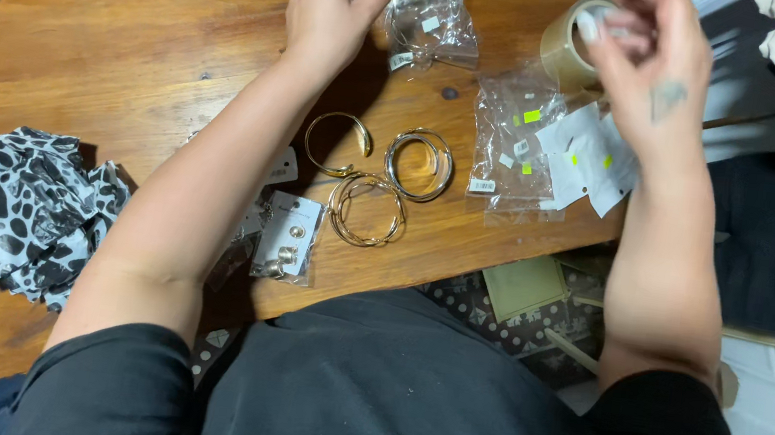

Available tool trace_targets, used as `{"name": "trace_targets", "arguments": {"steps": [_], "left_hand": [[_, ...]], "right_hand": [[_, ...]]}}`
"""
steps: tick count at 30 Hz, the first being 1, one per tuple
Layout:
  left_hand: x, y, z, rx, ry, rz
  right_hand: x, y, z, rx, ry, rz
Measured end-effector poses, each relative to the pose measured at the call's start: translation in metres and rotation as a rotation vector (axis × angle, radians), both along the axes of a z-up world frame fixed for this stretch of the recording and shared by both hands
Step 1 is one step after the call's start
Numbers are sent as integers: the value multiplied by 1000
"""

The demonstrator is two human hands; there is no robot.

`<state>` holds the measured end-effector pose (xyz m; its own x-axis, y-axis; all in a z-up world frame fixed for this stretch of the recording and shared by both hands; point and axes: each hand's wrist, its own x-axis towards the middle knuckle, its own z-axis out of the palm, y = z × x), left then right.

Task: The person handles jewelry items and plastic packaging on a wooden table, removing bracelets and earrings from bags, placing them on the surface, and folding a patterned cloth.

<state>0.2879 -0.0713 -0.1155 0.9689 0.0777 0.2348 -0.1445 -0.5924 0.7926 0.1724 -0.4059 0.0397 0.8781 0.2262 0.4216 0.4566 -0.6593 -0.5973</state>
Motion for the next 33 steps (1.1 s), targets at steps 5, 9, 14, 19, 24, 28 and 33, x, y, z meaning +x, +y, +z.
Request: {"name": "trace_targets", "arguments": {"steps": [5,9,14,19,24,28,33], "left_hand": [[-67,19,50,-110,-107,-170],[-120,9,86,-190,75,-371],[-174,-28,54,-858,457,-412],[-173,-47,35,-1162,535,-289],[-152,-32,21,-1132,613,-254],[-158,-26,42,-1103,638,-321],[-169,-11,58,-1016,570,-402]], "right_hand": [[-85,2,-72,-492,101,-47],[-85,11,-125,-396,-385,-43],[-76,32,-162,-253,-791,-107],[-79,77,-158,-247,-874,-31],[-74,53,-148,-182,-489,-155],[-75,35,-141,-207,-394,-234],[-75,37,-135,127,-344,-372]]}}
